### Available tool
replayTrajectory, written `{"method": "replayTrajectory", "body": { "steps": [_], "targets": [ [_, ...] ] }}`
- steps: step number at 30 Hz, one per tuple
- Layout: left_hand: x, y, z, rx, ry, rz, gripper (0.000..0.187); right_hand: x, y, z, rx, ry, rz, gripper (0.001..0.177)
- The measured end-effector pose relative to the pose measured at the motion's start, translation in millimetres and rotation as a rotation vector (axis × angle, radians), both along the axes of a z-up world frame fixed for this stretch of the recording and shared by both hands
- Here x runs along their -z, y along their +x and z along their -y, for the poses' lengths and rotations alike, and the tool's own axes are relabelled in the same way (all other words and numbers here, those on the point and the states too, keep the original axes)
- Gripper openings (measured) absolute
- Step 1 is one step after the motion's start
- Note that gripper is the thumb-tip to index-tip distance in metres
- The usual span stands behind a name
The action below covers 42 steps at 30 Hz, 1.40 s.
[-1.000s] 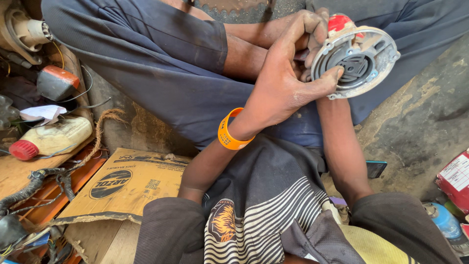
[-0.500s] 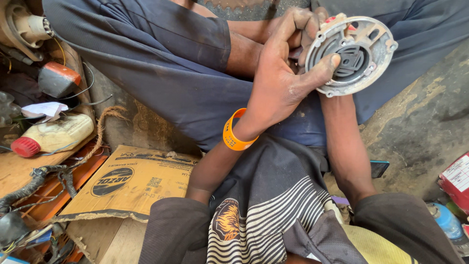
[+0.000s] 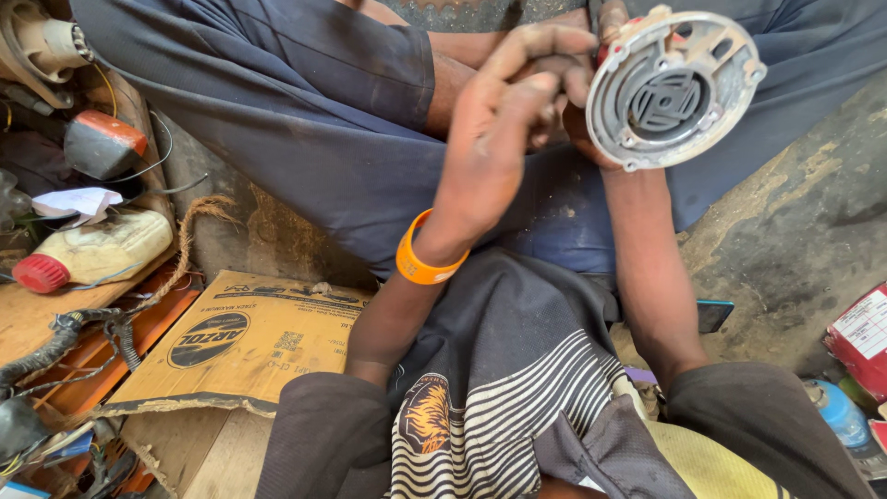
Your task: The person sits cross-legged on the floor and works on a small electric motor. They use a small tool to adjust internal components, rotate the motor housing, and handle a separate gear-like part. The person continues to manipulate the motor and its parts throughout the clip.
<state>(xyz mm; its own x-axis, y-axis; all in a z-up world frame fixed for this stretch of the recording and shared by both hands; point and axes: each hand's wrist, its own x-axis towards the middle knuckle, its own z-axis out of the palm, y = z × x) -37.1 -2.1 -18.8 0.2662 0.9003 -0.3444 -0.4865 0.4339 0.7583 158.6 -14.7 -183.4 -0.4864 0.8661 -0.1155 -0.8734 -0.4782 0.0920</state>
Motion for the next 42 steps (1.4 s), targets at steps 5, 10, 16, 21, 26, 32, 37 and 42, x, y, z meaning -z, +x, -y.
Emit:
{"method": "replayTrajectory", "body": {
  "steps": [5, 10, 16, 21, 26, 32, 37, 42],
  "targets": [
    [7, -22, 4, -0.022, 0.153, -0.127, 0.036, 14, 9, 12, -0.003, -0.133, -0.023, 0.02],
    [9, -28, 1, -0.066, 0.205, -0.178, 0.032, 17, 11, 16, 0.049, -0.367, 0.039, 0.014],
    [-3, -26, -4, -0.138, 0.163, -0.049, 0.016, 10, 8, 8, 0.024, -0.245, -0.016, 0.02],
    [-15, -16, 2, -0.179, 0.217, -0.105, 0.017, 13, 9, 7, -0.006, -0.166, -0.001, 0.023],
    [-25, 2, 5, -0.192, 0.262, -0.184, 0.016, 22, 14, 6, -0.031, -0.158, 0.052, 0.022],
    [-34, 10, 2, -0.216, 0.403, -0.512, 0.016, 35, 18, 8, -0.033, -0.179, 0.128, 0.023],
    [-33, 9, -3, -0.209, 0.444, -0.58, 0.016, 40, 20, 7, -0.033, -0.179, 0.163, 0.024],
    [-34, 9, -3, -0.206, 0.451, -0.588, 0.015, 39, 20, 9, -0.032, -0.184, 0.182, 0.026]
  ]
}}
